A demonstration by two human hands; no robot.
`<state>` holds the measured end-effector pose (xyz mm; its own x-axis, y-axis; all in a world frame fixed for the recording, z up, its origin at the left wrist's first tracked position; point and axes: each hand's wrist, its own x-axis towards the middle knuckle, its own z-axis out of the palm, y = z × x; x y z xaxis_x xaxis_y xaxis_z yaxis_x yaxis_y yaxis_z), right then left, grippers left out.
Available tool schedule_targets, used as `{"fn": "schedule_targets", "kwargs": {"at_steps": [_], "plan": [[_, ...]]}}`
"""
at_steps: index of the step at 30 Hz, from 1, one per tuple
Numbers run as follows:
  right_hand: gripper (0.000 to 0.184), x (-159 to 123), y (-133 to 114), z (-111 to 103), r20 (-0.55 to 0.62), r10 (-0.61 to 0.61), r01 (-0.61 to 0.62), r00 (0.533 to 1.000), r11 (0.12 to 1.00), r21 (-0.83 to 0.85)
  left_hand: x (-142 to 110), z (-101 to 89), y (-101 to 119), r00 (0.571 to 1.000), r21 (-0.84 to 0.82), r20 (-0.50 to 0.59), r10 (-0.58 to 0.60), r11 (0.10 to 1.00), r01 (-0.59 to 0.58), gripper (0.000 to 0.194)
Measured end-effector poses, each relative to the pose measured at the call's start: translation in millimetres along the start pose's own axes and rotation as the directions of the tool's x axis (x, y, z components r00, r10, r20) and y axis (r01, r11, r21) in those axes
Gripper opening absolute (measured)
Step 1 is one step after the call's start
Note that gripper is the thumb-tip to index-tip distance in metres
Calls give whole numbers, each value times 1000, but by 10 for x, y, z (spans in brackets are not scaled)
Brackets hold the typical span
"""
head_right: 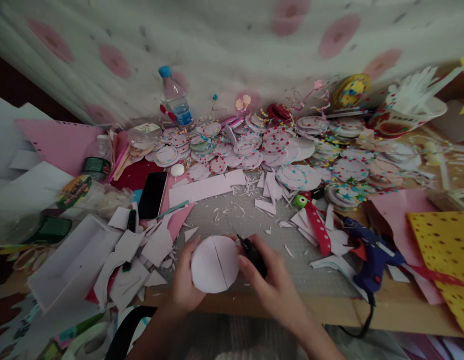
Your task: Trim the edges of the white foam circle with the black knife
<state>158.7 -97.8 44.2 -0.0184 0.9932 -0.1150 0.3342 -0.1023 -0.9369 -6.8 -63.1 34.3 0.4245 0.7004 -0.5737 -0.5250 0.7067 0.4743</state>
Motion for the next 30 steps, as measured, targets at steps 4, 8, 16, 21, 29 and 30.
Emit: {"fn": "schedule_targets", "kwargs": {"at_steps": [4, 8, 16, 21, 29, 30], "plan": [[20, -23, 51, -211, 119, -127, 164, 985, 911, -377, -46, -4, 156, 979, -118, -75, -188, 977, 178, 49], [21, -3, 49, -330, 207, -315, 377, 926, 766, -521, -92, 19, 255, 957, -100, 2, -291, 952, 290, 47], [29, 89, 20, -362, 243, -430, 480, 870, 620, -620, -115, 12, 207, 910, -6, 229, -345, 935, 356, 47], [29, 111, 37, -403, 258, -425, 489, 867, 631, -602, -106, 0, 188, 872, 16, 347, -345, 932, 363, 44], [31, 122, 103, -443, 198, -417, 441, 887, 640, -629, -89, 30, 189, 873, 39, 327, -362, 928, 370, 44], [31, 129, 128, -451, 160, -423, 417, 892, 633, -652, -93, 31, 191, 869, 49, 334, -365, 928, 370, 44]]}}
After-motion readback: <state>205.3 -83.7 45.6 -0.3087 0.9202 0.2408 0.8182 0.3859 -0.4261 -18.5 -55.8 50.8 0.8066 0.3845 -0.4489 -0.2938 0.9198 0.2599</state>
